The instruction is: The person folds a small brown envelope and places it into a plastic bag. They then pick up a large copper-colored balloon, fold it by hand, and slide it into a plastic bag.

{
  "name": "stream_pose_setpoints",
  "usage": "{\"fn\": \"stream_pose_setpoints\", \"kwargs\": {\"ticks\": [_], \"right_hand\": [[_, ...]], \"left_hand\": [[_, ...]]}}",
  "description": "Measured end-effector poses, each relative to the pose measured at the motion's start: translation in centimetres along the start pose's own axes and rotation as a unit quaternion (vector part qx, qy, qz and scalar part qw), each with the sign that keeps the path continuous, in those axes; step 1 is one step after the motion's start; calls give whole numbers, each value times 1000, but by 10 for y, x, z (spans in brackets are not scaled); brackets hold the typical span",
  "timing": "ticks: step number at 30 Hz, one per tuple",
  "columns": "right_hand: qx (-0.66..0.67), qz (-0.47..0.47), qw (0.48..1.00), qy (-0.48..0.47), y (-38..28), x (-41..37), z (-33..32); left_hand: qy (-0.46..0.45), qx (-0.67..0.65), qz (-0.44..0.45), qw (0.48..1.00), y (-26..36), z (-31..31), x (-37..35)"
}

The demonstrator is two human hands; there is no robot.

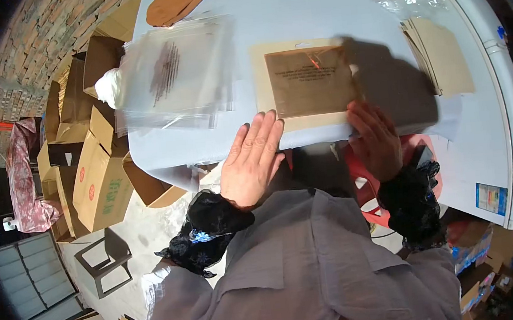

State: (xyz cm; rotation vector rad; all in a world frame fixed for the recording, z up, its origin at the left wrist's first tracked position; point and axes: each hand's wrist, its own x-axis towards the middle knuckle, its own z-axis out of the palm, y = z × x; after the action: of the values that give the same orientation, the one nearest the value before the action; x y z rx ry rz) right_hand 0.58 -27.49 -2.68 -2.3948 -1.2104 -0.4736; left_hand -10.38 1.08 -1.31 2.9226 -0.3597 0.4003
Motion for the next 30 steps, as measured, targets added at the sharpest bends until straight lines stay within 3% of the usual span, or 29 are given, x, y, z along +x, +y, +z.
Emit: {"fn": "stream_pose_setpoints", "kwargs": {"ticks": [4, 7, 10, 14, 19, 21, 24, 26, 28, 30], "right_hand": [[45, 43, 997, 34, 0, -3, 3], [70, 142, 986, 61, 1, -17, 0], [17, 89, 994, 52, 7, -25, -9], [-25, 94, 995, 37, -2, -27, -20], [7, 131, 989, 71, -15, -20, -17], [42, 167, 983, 66, -20, -14, -19], [117, 267, 954, 70, -25, -15, -24], [37, 225, 973, 16, -34, -7, -39], [49, 169, 984, -8, -50, 19, -61], [274, 257, 927, 10, -68, 36, -73]], "left_hand": [[-2, -14, -1, 1000, -1, -3, 1], [4, -14, -6, 1000, 0, -6, 1], [47, -38, -12, 998, 2, -6, 2], [129, -84, -8, 988, 9, -13, 12], [94, -65, 3, 993, 13, -11, 24], [70, -37, 16, 997, 13, -10, 21], [111, -58, 42, 991, 14, -21, 15], [167, -69, 50, 982, 15, -32, 12], [188, -61, 77, 977, 15, -45, 12], [205, -19, 127, 970, 10, -56, 12]]}}
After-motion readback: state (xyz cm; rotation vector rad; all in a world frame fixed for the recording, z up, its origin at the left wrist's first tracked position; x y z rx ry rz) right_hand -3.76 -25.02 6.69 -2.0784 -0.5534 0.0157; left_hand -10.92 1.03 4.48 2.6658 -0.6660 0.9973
